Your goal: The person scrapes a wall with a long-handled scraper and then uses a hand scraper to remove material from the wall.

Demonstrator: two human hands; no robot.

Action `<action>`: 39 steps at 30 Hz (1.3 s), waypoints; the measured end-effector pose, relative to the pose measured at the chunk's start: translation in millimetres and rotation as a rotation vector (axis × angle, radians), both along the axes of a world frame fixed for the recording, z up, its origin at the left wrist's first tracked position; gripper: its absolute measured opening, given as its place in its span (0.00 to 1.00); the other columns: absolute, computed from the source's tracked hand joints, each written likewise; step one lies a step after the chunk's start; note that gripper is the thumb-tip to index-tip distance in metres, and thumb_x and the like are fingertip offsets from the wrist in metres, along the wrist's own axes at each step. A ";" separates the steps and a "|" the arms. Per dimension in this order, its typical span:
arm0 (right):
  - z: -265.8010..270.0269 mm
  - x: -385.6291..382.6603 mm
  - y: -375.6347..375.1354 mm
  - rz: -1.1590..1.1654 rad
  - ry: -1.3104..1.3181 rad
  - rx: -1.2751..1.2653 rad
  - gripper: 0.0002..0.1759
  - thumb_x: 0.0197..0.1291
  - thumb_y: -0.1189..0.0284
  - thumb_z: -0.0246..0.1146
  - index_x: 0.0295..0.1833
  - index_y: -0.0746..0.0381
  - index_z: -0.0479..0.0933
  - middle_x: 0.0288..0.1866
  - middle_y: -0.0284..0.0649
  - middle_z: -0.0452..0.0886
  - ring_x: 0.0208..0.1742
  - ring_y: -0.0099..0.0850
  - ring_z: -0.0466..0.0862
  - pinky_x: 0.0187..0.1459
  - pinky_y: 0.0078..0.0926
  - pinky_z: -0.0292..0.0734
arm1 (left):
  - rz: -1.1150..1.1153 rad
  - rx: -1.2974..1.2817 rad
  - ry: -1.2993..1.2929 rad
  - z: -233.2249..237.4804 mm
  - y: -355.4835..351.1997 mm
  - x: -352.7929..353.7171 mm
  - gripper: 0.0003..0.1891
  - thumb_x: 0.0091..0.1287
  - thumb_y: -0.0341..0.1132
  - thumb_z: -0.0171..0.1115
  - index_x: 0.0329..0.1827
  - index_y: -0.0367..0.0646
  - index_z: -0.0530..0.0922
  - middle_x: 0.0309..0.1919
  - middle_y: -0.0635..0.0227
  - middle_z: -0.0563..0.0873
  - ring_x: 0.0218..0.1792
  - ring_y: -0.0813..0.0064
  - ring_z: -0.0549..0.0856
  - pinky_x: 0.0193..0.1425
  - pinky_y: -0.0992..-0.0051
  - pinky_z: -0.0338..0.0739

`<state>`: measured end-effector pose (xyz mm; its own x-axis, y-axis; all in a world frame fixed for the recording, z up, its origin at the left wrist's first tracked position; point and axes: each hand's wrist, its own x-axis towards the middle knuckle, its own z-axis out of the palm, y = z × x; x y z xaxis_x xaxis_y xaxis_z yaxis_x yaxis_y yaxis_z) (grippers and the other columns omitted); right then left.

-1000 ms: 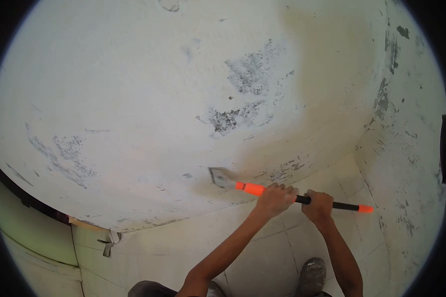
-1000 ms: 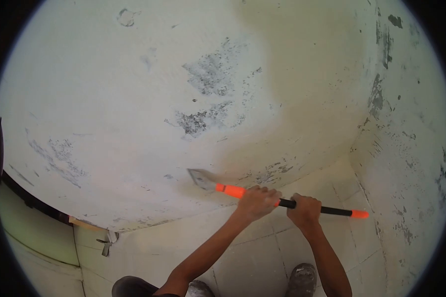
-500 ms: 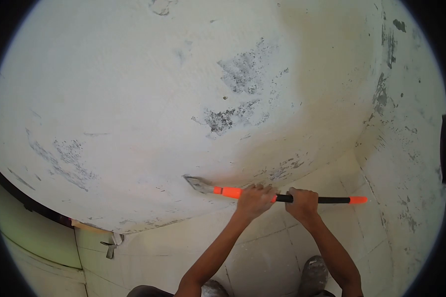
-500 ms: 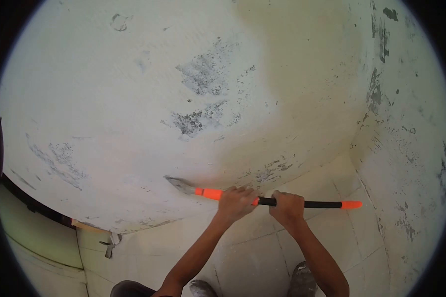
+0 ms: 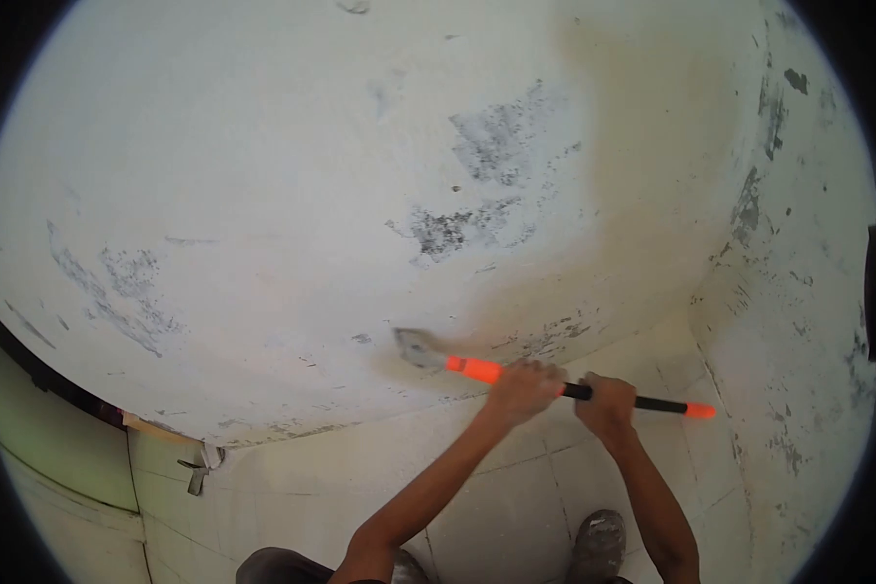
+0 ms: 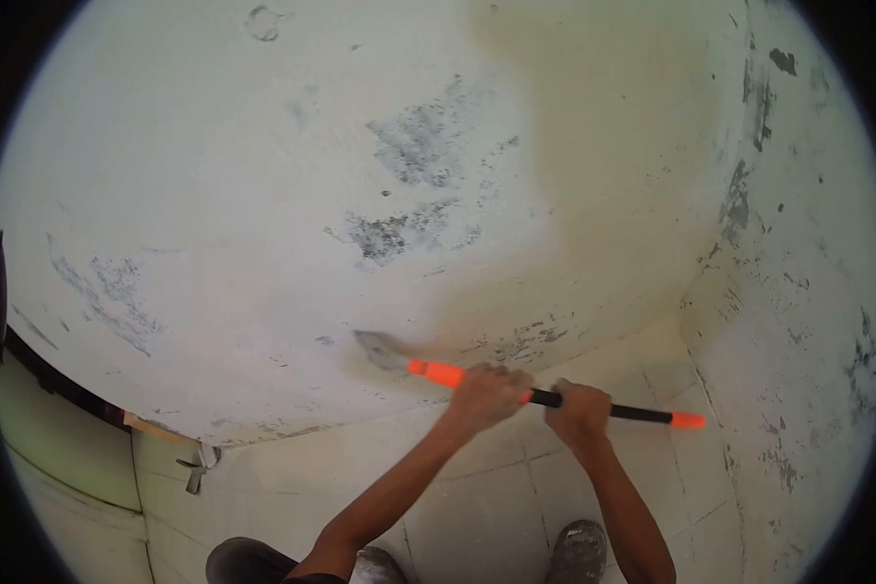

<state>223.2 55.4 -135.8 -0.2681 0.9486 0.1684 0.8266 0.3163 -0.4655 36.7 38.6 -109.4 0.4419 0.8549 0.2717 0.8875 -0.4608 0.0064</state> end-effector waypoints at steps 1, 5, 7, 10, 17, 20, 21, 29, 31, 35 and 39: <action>4.7 -14.1 0.7 0.025 0.041 -0.002 0.05 0.51 0.67 0.66 0.31 0.56 0.81 0.24 0.44 0.83 0.30 0.48 0.85 0.34 0.45 0.77 | 0.026 0.035 0.039 6.0 -4.3 -14.6 0.06 0.60 0.39 0.65 0.37 0.51 0.81 0.30 0.73 0.86 0.33 0.69 0.87 0.40 0.66 0.80; 18.5 -53.0 -2.0 0.111 0.096 -0.017 0.04 0.51 0.68 0.66 0.31 0.56 0.81 0.24 0.44 0.83 0.30 0.47 0.85 0.34 0.44 0.78 | 0.095 0.102 0.010 34.1 -26.0 -51.0 0.06 0.59 0.40 0.66 0.35 0.50 0.82 0.30 0.75 0.86 0.34 0.72 0.86 0.39 0.70 0.79; 19.4 -51.4 -5.6 0.122 0.110 -0.034 0.05 0.52 0.68 0.66 0.30 0.56 0.80 0.24 0.45 0.82 0.30 0.49 0.85 0.34 0.44 0.78 | 0.128 0.062 0.044 33.7 -28.4 -52.5 0.08 0.57 0.42 0.68 0.34 0.49 0.83 0.32 0.75 0.87 0.34 0.73 0.86 0.39 0.70 0.79; 16.1 -28.9 -14.0 0.115 0.099 -0.044 0.05 0.51 0.68 0.65 0.34 0.55 0.82 0.26 0.44 0.84 0.31 0.47 0.86 0.35 0.46 0.78 | 0.016 0.117 -0.035 25.7 -24.8 -33.1 0.07 0.59 0.41 0.66 0.34 0.49 0.81 0.30 0.74 0.86 0.34 0.72 0.86 0.38 0.68 0.79; 20.9 63.4 -51.1 -0.149 -0.082 -0.076 0.08 0.52 0.65 0.67 0.32 0.57 0.80 0.25 0.47 0.82 0.31 0.50 0.84 0.33 0.47 0.76 | -0.219 0.028 -0.053 6.1 -2.8 53.1 0.06 0.57 0.38 0.66 0.36 0.52 0.80 0.29 0.75 0.83 0.33 0.72 0.86 0.39 0.71 0.77; 36.7 90.8 -82.4 -0.243 -0.071 -0.100 0.10 0.51 0.64 0.69 0.30 0.58 0.79 0.24 0.48 0.82 0.31 0.52 0.84 0.33 0.47 0.75 | -0.333 -0.096 -0.074 15.7 -9.9 83.2 0.06 0.59 0.38 0.65 0.37 0.53 0.78 0.32 0.74 0.82 0.37 0.71 0.85 0.40 0.70 0.77; 42.7 97.4 -91.8 -0.290 -0.039 -0.125 0.11 0.51 0.63 0.71 0.29 0.58 0.79 0.24 0.48 0.82 0.31 0.52 0.83 0.32 0.46 0.75 | -0.384 0.010 -0.054 21.5 -14.8 90.0 0.06 0.61 0.40 0.65 0.39 0.55 0.79 0.36 0.74 0.82 0.42 0.72 0.84 0.45 0.71 0.77; 135.4 96.1 -114.0 -0.209 0.671 -0.292 0.17 0.60 0.68 0.70 0.24 0.66 0.76 0.18 0.32 0.73 0.22 0.23 0.76 0.28 0.29 0.70 | -0.394 0.820 -0.338 81.7 -68.2 64.5 0.35 0.56 0.55 0.77 0.65 0.63 0.71 0.64 0.65 0.76 0.64 0.63 0.75 0.68 0.57 0.70; 174.9 77.7 -103.5 -0.057 0.961 -0.327 0.17 0.67 0.67 0.66 0.27 0.65 0.74 0.21 0.25 0.70 0.23 0.16 0.69 0.26 0.23 0.67 | -0.393 0.455 -0.560 116.6 -69.7 50.9 0.34 0.61 0.57 0.71 0.67 0.56 0.69 0.64 0.62 0.75 0.66 0.61 0.73 0.71 0.56 0.67; 263.4 -4.1 -95.0 0.204 1.315 -0.349 0.15 0.72 0.62 0.63 0.37 0.62 0.74 0.22 0.24 0.70 0.20 0.13 0.67 0.21 0.17 0.61 | -0.284 -0.300 -0.772 154.0 -84.4 9.6 0.33 0.69 0.59 0.63 0.63 0.39 0.69 0.58 0.51 0.76 0.60 0.60 0.75 0.64 0.59 0.70; 309.2 -106.5 -107.0 0.463 1.596 -0.423 0.13 0.72 0.64 0.64 0.37 0.60 0.72 0.20 0.26 0.69 0.19 0.15 0.68 0.22 0.18 0.63 | 0.227 -0.664 -1.179 204.8 -158.7 -51.1 0.22 0.70 0.53 0.65 0.37 0.40 0.74 0.26 0.71 0.78 0.28 0.79 0.76 0.33 0.73 0.71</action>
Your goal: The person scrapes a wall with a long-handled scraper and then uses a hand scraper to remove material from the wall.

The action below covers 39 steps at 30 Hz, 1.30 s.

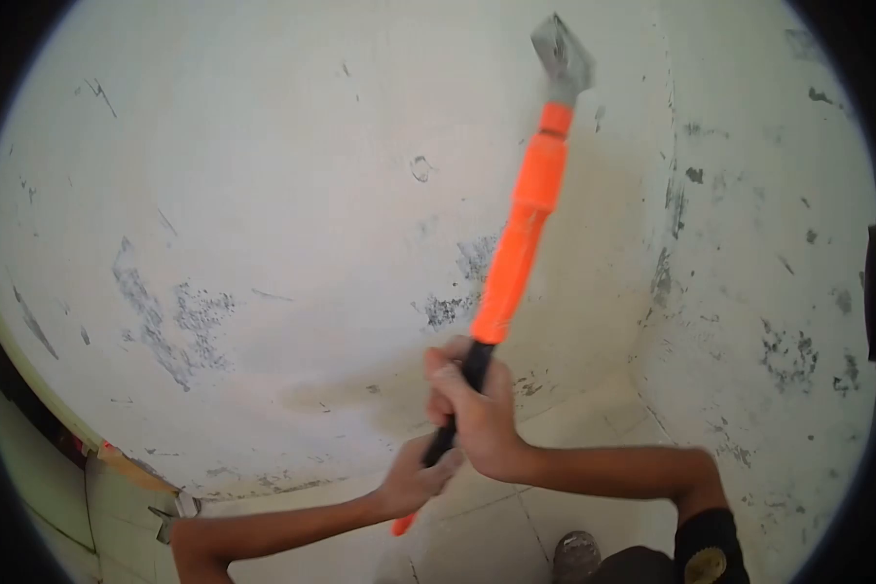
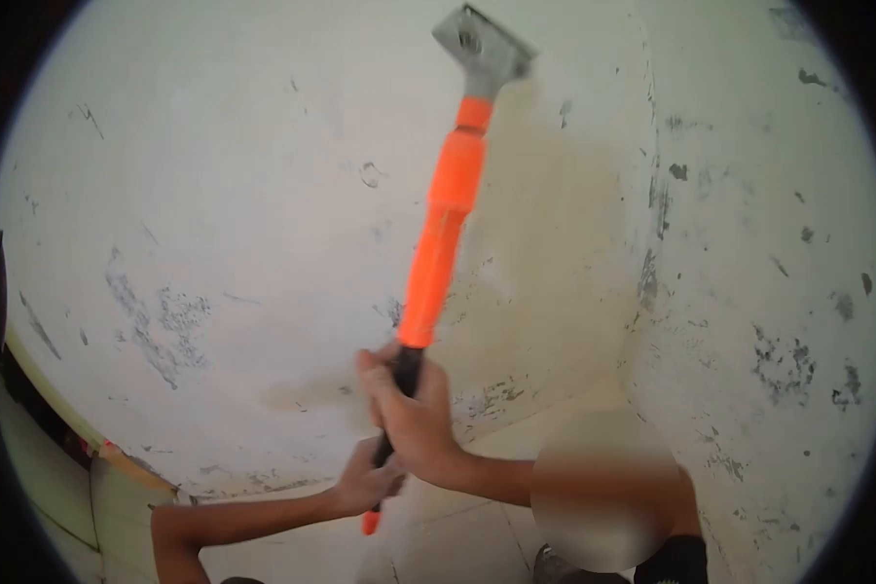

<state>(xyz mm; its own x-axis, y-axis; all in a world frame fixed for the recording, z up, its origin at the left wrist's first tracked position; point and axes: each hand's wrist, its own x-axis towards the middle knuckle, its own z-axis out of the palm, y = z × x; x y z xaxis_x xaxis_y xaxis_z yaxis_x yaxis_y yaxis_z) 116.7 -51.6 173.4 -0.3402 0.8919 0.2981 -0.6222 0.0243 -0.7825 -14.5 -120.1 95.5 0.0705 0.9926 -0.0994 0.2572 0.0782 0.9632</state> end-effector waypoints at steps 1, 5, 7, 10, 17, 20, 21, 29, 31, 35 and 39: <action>11.1 -11.4 -1.7 0.056 -0.012 0.017 0.11 0.70 0.67 0.63 0.36 0.60 0.72 0.20 0.30 0.68 0.21 0.22 0.71 0.26 0.23 0.67 | 0.152 0.052 0.070 -3.6 -16.9 -15.7 0.23 0.71 0.53 0.64 0.31 0.41 0.73 0.20 0.77 0.75 0.23 0.83 0.72 0.28 0.75 0.68; 47.3 -54.3 -13.2 0.139 -0.017 -0.222 0.14 0.68 0.65 0.66 0.34 0.59 0.71 0.20 0.31 0.68 0.20 0.24 0.72 0.25 0.25 0.68 | 0.167 -0.108 -0.019 -39.1 -76.6 -97.6 0.25 0.71 0.55 0.65 0.25 0.44 0.72 0.18 0.80 0.71 0.20 0.88 0.68 0.24 0.79 0.63; 42.8 -80.8 -22.6 0.133 -0.005 -0.310 0.15 0.67 0.64 0.68 0.33 0.59 0.70 0.20 0.31 0.67 0.20 0.24 0.71 0.25 0.25 0.67 | 0.143 -0.203 0.018 -48.3 -94.6 -130.0 0.24 0.71 0.52 0.65 0.24 0.45 0.71 0.15 0.79 0.70 0.16 0.87 0.67 0.20 0.80 0.61; -11.5 -127.2 -38.8 0.125 0.053 -0.343 0.16 0.64 0.63 0.70 0.34 0.58 0.69 0.19 0.30 0.66 0.19 0.24 0.70 0.25 0.25 0.67 | 0.160 -0.285 0.107 -68.7 -118.0 -176.2 0.24 0.70 0.53 0.67 0.23 0.46 0.71 0.14 0.80 0.68 0.14 0.88 0.65 0.17 0.80 0.59; -146.7 -185.2 -63.0 -0.305 0.546 -0.680 0.20 0.73 0.53 0.54 0.55 0.57 0.66 0.28 0.35 0.69 0.21 0.24 0.68 0.24 0.26 0.65 | 0.134 -0.437 0.182 -54.1 -127.9 -200.9 0.21 0.72 0.54 0.63 0.36 0.43 0.76 0.20 0.78 0.74 0.18 0.88 0.70 0.22 0.82 0.62; -182.5 -190.3 -65.0 -0.290 0.629 -0.798 0.23 0.76 0.49 0.48 0.54 0.58 0.68 0.26 0.33 0.68 0.19 0.22 0.68 0.22 0.21 0.65 | 0.071 -0.444 0.112 -66.9 -114.1 -196.5 0.23 0.75 0.57 0.56 0.46 0.43 0.75 0.23 0.74 0.76 0.18 0.86 0.73 0.22 0.82 0.65; -190.9 -196.4 -66.6 -0.295 0.642 -0.799 0.23 0.76 0.49 0.48 0.54 0.58 0.68 0.26 0.33 0.68 0.19 0.22 0.68 0.22 0.21 0.65 | 0.061 -0.445 0.016 -73.1 -108.2 -194.9 0.25 0.76 0.59 0.53 0.50 0.43 0.73 0.24 0.72 0.77 0.17 0.85 0.74 0.21 0.82 0.66; -200.7 -224.6 -57.7 -0.212 0.438 -0.884 0.21 0.78 0.52 0.48 0.53 0.60 0.67 0.25 0.32 0.67 0.17 0.20 0.63 0.17 0.20 0.61 | 0.290 -0.490 0.133 -128.9 -56.5 -199.2 0.37 0.73 0.70 0.42 0.55 0.41 0.74 0.22 0.73 0.75 0.15 0.79 0.73 0.17 0.78 0.66; -200.0 -221.2 -48.9 -0.202 0.486 -0.880 0.20 0.79 0.52 0.47 0.52 0.60 0.66 0.25 0.32 0.65 0.17 0.20 0.62 0.17 0.20 0.60 | 0.252 -0.436 0.301 -115.3 -43.0 -183.6 0.37 0.75 0.68 0.38 0.50 0.38 0.75 0.23 0.71 0.76 0.19 0.78 0.73 0.23 0.75 0.68; -200.1 -215.6 -25.8 -0.277 0.489 -0.875 0.20 0.79 0.52 0.46 0.52 0.59 0.64 0.25 0.32 0.65 0.17 0.19 0.61 0.16 0.19 0.59 | 0.121 -0.193 0.592 -102.9 -7.4 -167.2 0.38 0.79 0.63 0.35 0.42 0.30 0.76 0.28 0.60 0.81 0.31 0.70 0.77 0.40 0.67 0.74; -194.6 -211.1 -37.3 -0.234 0.428 -0.886 0.20 0.79 0.51 0.45 0.52 0.58 0.65 0.26 0.32 0.66 0.15 0.19 0.62 0.15 0.20 0.58 | 0.233 -0.194 0.565 -108.0 -35.4 -156.4 0.36 0.81 0.59 0.33 0.48 0.29 0.76 0.34 0.52 0.83 0.38 0.61 0.81 0.48 0.64 0.75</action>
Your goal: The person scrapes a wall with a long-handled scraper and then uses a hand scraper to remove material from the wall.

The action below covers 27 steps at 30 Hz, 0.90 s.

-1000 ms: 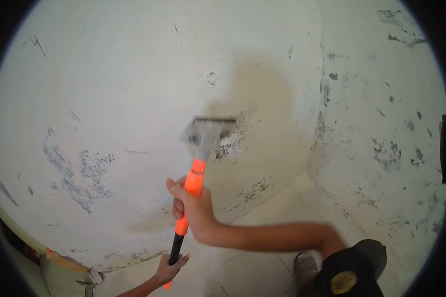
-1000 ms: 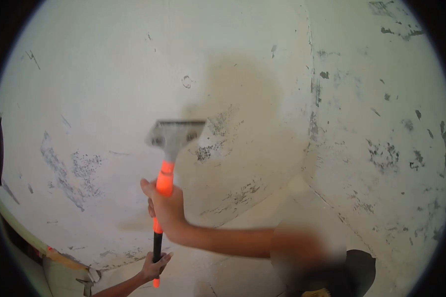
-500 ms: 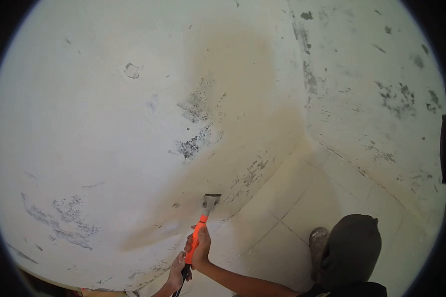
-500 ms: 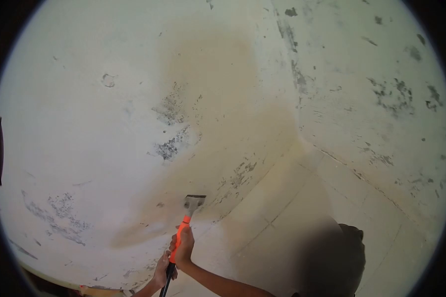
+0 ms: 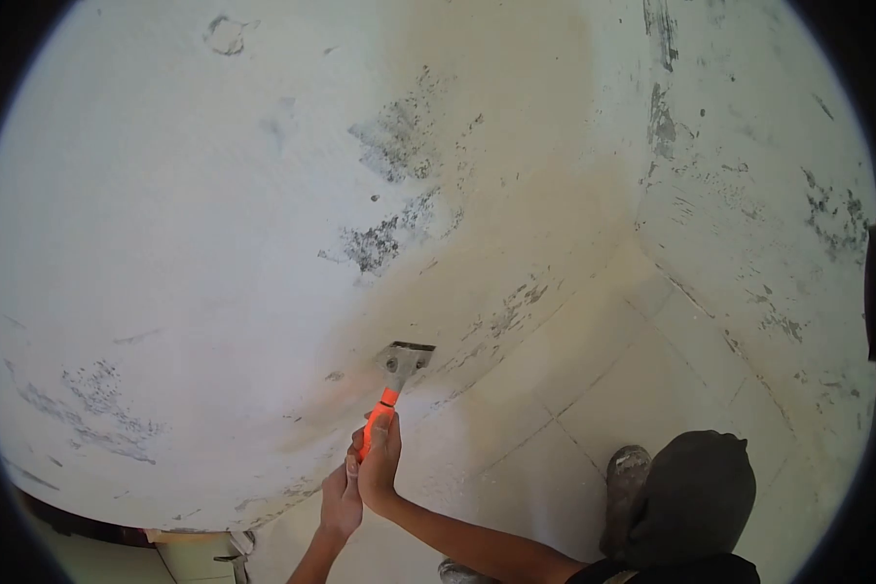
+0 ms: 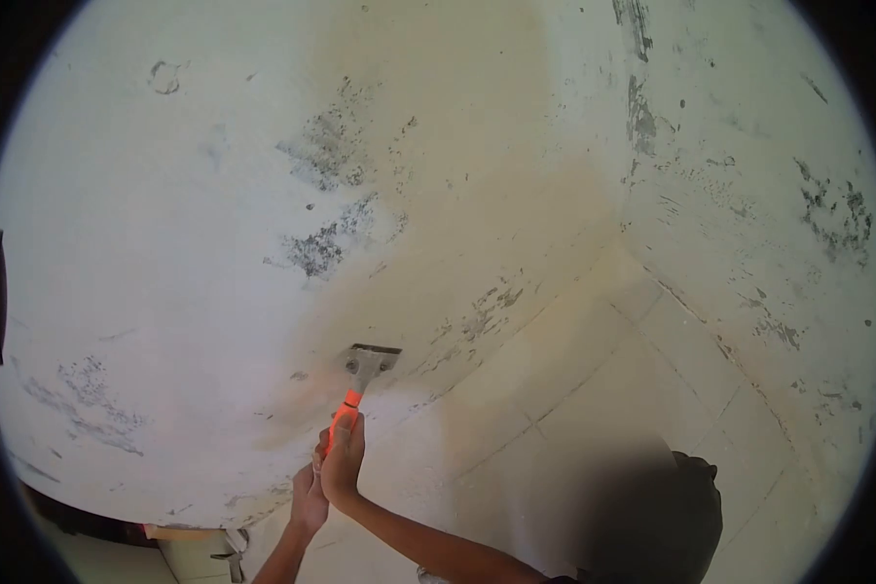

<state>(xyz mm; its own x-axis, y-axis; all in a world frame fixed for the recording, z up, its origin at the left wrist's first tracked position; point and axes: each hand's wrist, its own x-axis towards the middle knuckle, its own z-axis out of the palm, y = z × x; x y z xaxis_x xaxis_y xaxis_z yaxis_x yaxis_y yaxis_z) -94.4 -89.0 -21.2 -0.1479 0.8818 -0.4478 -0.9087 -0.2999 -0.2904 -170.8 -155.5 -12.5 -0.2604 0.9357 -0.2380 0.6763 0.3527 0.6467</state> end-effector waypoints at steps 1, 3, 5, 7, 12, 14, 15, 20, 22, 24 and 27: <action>-1.1 3.4 -5.7 0.059 0.002 -0.004 0.19 0.80 0.51 0.44 0.52 0.57 0.65 0.26 0.32 0.66 0.15 0.19 0.63 0.14 0.20 0.57 | 0.003 -0.001 -0.005 -1.9 -1.8 6.2 0.36 0.81 0.59 0.33 0.48 0.29 0.76 0.34 0.52 0.83 0.38 0.61 0.81 0.48 0.64 0.75; -2.0 12.4 0.3 0.045 -0.040 -0.004 0.21 0.79 0.50 0.44 0.52 0.58 0.65 0.25 0.33 0.67 0.15 0.20 0.64 0.15 0.20 0.59 | -0.012 0.052 0.047 -1.6 2.8 17.2 0.37 0.81 0.60 0.32 0.52 0.30 0.77 0.36 0.47 0.85 0.39 0.52 0.82 0.48 0.61 0.76; -4.5 23.7 16.2 -0.014 -0.106 0.040 0.25 0.78 0.46 0.45 0.52 0.59 0.65 0.23 0.32 0.67 0.15 0.21 0.65 0.16 0.20 0.60 | -0.039 -0.014 0.062 13.4 26.6 32.0 0.37 0.80 0.60 0.31 0.54 0.30 0.77 0.37 0.44 0.85 0.40 0.49 0.83 0.48 0.60 0.76; -5.7 25.2 26.2 -0.050 -0.093 0.037 0.25 0.77 0.45 0.45 0.52 0.59 0.65 0.23 0.32 0.67 0.15 0.21 0.64 0.16 0.20 0.59 | -0.078 -0.113 0.090 23.6 40.7 39.7 0.38 0.80 0.61 0.32 0.60 0.32 0.76 0.37 0.40 0.85 0.42 0.43 0.85 0.48 0.58 0.76; -9.0 19.2 2.9 0.023 -0.070 0.038 0.26 0.77 0.44 0.45 0.52 0.59 0.65 0.23 0.32 0.67 0.15 0.21 0.65 0.16 0.19 0.60 | -0.023 0.023 0.091 -0.7 1.5 31.2 0.38 0.80 0.62 0.32 0.63 0.33 0.75 0.40 0.39 0.85 0.46 0.43 0.85 0.51 0.58 0.76; -15.8 18.7 -3.3 0.079 -0.065 0.009 0.20 0.79 0.51 0.45 0.51 0.57 0.66 0.26 0.33 0.68 0.16 0.20 0.63 0.16 0.19 0.58 | -0.016 0.105 0.063 -2.1 0.6 33.9 0.38 0.80 0.62 0.32 0.63 0.33 0.75 0.40 0.39 0.84 0.47 0.43 0.85 0.52 0.58 0.76; -20.5 19.3 7.0 0.004 -0.090 -0.002 0.19 0.78 0.51 0.45 0.50 0.57 0.66 0.26 0.32 0.68 0.15 0.20 0.63 0.16 0.19 0.58 | -0.041 0.061 0.073 4.7 11.6 42.3 0.38 0.80 0.62 0.32 0.64 0.33 0.75 0.41 0.38 0.84 0.48 0.43 0.85 0.53 0.58 0.76; -7.9 41.5 25.3 -0.091 -0.001 -0.008 0.20 0.78 0.50 0.46 0.49 0.57 0.66 0.26 0.33 0.67 0.14 0.20 0.61 0.15 0.19 0.56 | -0.082 -0.137 0.112 16.9 34.4 51.2 0.38 0.80 0.61 0.32 0.65 0.31 0.73 0.39 0.40 0.85 0.41 0.49 0.85 0.50 0.60 0.76; -18.5 33.9 10.6 0.004 -0.054 0.004 0.20 0.78 0.49 0.47 0.49 0.57 0.66 0.25 0.33 0.66 0.14 0.20 0.61 0.14 0.19 0.55 | -0.049 -0.050 0.067 1.5 10.9 51.5 0.39 0.80 0.61 0.32 0.62 0.30 0.75 0.36 0.43 0.84 0.39 0.52 0.84 0.48 0.60 0.76; -19.2 32.4 5.3 0.031 -0.053 0.005 0.21 0.78 0.48 0.47 0.48 0.57 0.66 0.25 0.32 0.66 0.15 0.19 0.60 0.14 0.19 0.55 | -0.026 0.027 0.027 -1.3 8.0 48.8 0.39 0.80 0.62 0.31 0.60 0.30 0.76 0.32 0.45 0.84 0.36 0.55 0.83 0.46 0.60 0.76; -23.3 26.4 1.7 0.050 -0.072 0.002 0.22 0.78 0.48 0.46 0.48 0.57 0.66 0.25 0.31 0.66 0.15 0.19 0.60 0.14 0.19 0.55 | -0.026 -0.007 0.063 -2.5 3.8 43.9 0.39 0.80 0.61 0.33 0.55 0.28 0.77 0.27 0.53 0.81 0.32 0.63 0.80 0.40 0.62 0.73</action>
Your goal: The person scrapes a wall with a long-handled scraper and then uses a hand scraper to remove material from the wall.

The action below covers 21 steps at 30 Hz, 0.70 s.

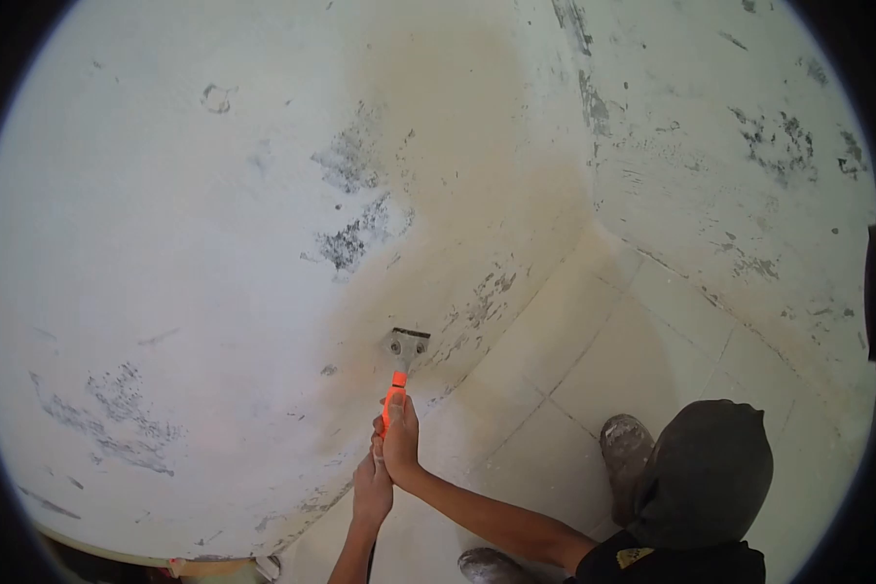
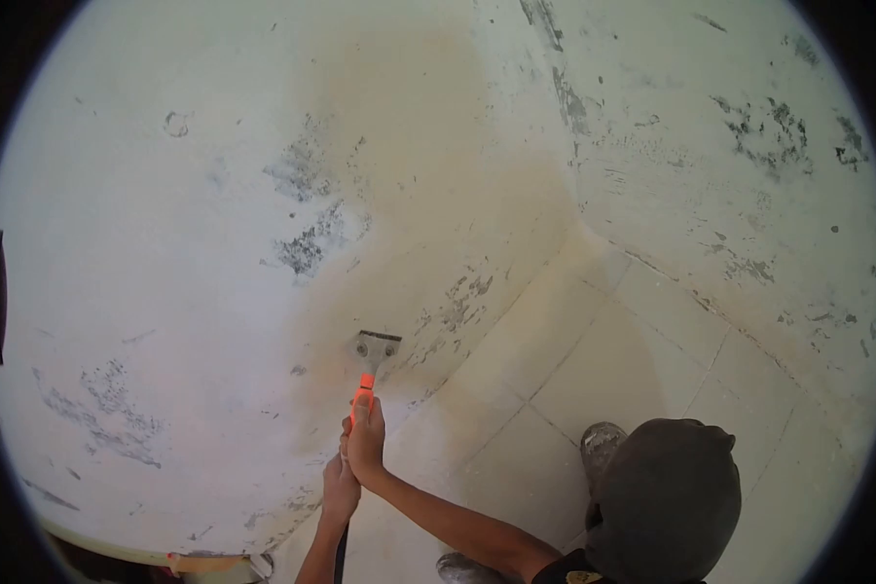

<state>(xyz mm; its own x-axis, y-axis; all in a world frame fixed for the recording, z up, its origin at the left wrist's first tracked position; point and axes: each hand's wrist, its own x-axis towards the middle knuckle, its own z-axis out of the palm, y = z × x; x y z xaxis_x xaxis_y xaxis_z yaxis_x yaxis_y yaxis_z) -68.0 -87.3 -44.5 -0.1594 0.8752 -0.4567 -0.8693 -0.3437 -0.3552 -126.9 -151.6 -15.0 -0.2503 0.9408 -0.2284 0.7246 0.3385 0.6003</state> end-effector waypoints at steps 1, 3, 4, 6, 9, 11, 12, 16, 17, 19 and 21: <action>-1.5 -3.8 1.6 -0.026 0.007 0.004 0.21 0.78 0.48 0.46 0.48 0.57 0.66 0.25 0.31 0.66 0.15 0.18 0.59 0.15 0.20 0.55 | 0.008 -0.006 -0.008 -3.9 -1.3 -2.3 0.39 0.80 0.61 0.33 0.55 0.28 0.77 0.27 0.53 0.81 0.32 0.63 0.80 0.40 0.62 0.73; -0.9 -11.4 0.3 -0.055 0.018 0.006 0.21 0.78 0.49 0.46 0.48 0.57 0.66 0.25 0.31 0.66 0.15 0.18 0.59 0.15 0.20 0.55 | 0.019 0.004 -0.010 -11.2 1.0 -15.9 0.37 0.81 0.60 0.35 0.50 0.28 0.78 0.25 0.55 0.79 0.30 0.65 0.77 0.39 0.63 0.72; 0.8 -13.8 0.5 -0.074 0.012 0.004 0.20 0.78 0.50 0.46 0.48 0.57 0.66 0.25 0.31 0.66 0.15 0.18 0.60 0.15 0.20 0.55 | 0.023 0.023 -0.007 -13.3 1.7 -19.9 0.36 0.81 0.59 0.37 0.46 0.27 0.78 0.24 0.57 0.77 0.29 0.66 0.75 0.37 0.63 0.71; 1.8 -15.6 -0.4 -0.096 0.005 0.009 0.20 0.78 0.50 0.47 0.48 0.57 0.66 0.25 0.31 0.66 0.15 0.18 0.60 0.15 0.20 0.56 | 0.026 0.039 0.003 -10.5 -2.7 -22.0 0.37 0.81 0.59 0.36 0.47 0.27 0.78 0.25 0.55 0.79 0.30 0.64 0.77 0.39 0.62 0.72; 5.7 -15.6 2.7 -0.063 -0.005 0.013 0.19 0.79 0.51 0.46 0.48 0.57 0.66 0.24 0.31 0.66 0.15 0.18 0.61 0.15 0.20 0.56 | -0.009 0.085 0.015 -5.8 3.1 -17.1 0.37 0.81 0.59 0.34 0.52 0.27 0.78 0.29 0.50 0.82 0.34 0.58 0.82 0.42 0.59 0.73; 3.1 -7.6 13.5 -0.143 -0.026 0.008 0.20 0.79 0.51 0.46 0.48 0.57 0.67 0.24 0.31 0.67 0.15 0.18 0.62 0.15 0.19 0.57 | -0.042 0.111 0.012 -4.4 14.5 -12.0 0.37 0.81 0.58 0.34 0.54 0.27 0.78 0.32 0.46 0.84 0.36 0.54 0.84 0.44 0.57 0.74; 2.6 0.6 23.0 -0.168 -0.011 0.020 0.20 0.78 0.50 0.46 0.48 0.56 0.67 0.24 0.31 0.67 0.15 0.18 0.62 0.15 0.19 0.57 | -0.075 0.033 0.047 2.8 29.1 -3.3 0.37 0.81 0.58 0.33 0.58 0.28 0.77 0.36 0.44 0.85 0.40 0.52 0.85 0.48 0.57 0.75; -1.5 11.8 22.0 -0.174 0.019 0.009 0.20 0.78 0.49 0.47 0.46 0.56 0.68 0.23 0.31 0.68 0.15 0.18 0.62 0.15 0.19 0.57 | -0.075 -0.025 0.031 -11.5 28.7 1.8 0.37 0.81 0.58 0.32 0.64 0.30 0.74 0.42 0.38 0.85 0.45 0.47 0.85 0.53 0.58 0.76; -11.0 2.6 11.5 -0.138 -0.073 0.034 0.21 0.77 0.49 0.48 0.46 0.56 0.69 0.23 0.30 0.68 0.15 0.18 0.62 0.15 0.19 0.57 | -0.088 -0.015 0.036 -15.4 21.1 1.7 0.37 0.81 0.58 0.32 0.64 0.30 0.74 0.42 0.38 0.85 0.45 0.47 0.85 0.53 0.58 0.76; -11.8 2.5 17.6 -0.114 -0.160 0.065 0.21 0.77 0.49 0.48 0.45 0.56 0.69 0.24 0.30 0.68 0.15 0.18 0.62 0.15 0.19 0.57 | -0.032 0.199 -0.049 -20.9 3.6 8.0 0.36 0.81 0.57 0.33 0.63 0.29 0.75 0.39 0.36 0.83 0.43 0.43 0.84 0.51 0.57 0.76; -11.4 7.5 15.7 -0.112 -0.100 0.010 0.20 0.77 0.50 0.48 0.44 0.56 0.69 0.24 0.30 0.68 0.15 0.18 0.62 0.15 0.20 0.57 | -0.030 0.148 -0.109 -16.0 13.8 8.8 0.35 0.81 0.56 0.34 0.67 0.30 0.72 0.43 0.35 0.84 0.45 0.44 0.84 0.53 0.59 0.76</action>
